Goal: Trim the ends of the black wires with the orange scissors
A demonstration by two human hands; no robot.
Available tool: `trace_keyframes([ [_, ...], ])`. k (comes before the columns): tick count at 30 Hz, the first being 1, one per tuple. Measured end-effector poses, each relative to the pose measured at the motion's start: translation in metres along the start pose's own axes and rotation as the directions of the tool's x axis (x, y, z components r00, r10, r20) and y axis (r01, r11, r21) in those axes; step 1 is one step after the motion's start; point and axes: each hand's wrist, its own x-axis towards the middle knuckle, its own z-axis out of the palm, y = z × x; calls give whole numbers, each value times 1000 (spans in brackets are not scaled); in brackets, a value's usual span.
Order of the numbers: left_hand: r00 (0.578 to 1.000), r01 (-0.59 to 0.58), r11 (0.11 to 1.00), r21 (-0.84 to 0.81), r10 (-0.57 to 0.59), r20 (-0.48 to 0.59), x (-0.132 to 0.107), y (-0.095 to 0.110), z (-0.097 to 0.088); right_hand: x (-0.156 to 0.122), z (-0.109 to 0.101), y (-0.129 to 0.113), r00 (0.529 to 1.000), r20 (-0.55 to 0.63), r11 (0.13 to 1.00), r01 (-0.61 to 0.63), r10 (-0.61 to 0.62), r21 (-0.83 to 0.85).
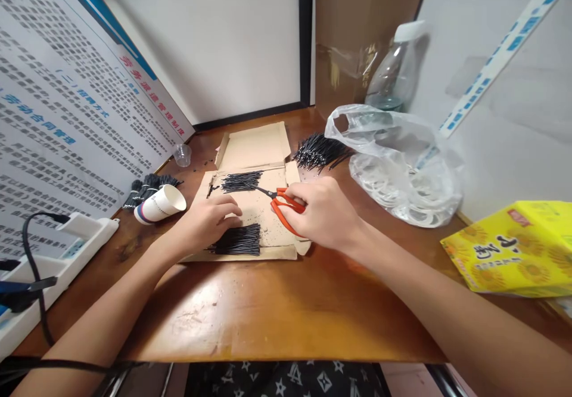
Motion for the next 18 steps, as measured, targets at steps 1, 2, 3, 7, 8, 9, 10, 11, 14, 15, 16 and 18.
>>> trace_keyframes([
  [1,1000,8,1000,25,-9,10,0,2,1,0,0,0,1000,6,1000,-2,2,-1],
  [2,1000,18,998,53,-19,3,0,2,2,-1,0,0,1000,11,1000,-3,3,-3],
  [3,1000,22,996,82,-21,-18,1,1,4,-1,0,0,1000,16,1000,0,0,-7],
  [7,989,-21,978,208,51,-141,7,-15,14,-3,1,-2,999,37,1000,6,-6,-7],
  [8,988,-31,974,222,63,-140,9,-20,17,-4,1,-3,999,40,1000,4,-4,-1],
  [9,990,-27,974,225,58,-129,12,-26,20,-4,2,-4,999,42,1000,2,-2,4],
  [10,991,-27,976,216,54,-119,14,-31,23,-4,3,-5,999,45,1000,1,-2,8],
  [11,993,-25,978,205,48,-109,17,-37,25,-4,4,-5,999,45,1000,3,-4,12],
  [14,996,-55,981,188,68,-60,23,-48,30,-5,6,-6,999,50,1000,14,-15,15],
  [15,996,-64,980,187,75,-55,24,-50,30,-5,6,-6,999,50,1000,17,-17,12],
  [16,995,-68,980,186,80,-58,25,-52,30,-4,7,-5,999,51,1000,17,-18,7],
  [18,994,-70,980,184,84,-71,25,-52,30,-4,7,-5,999,51,1000,19,-19,-2],
])
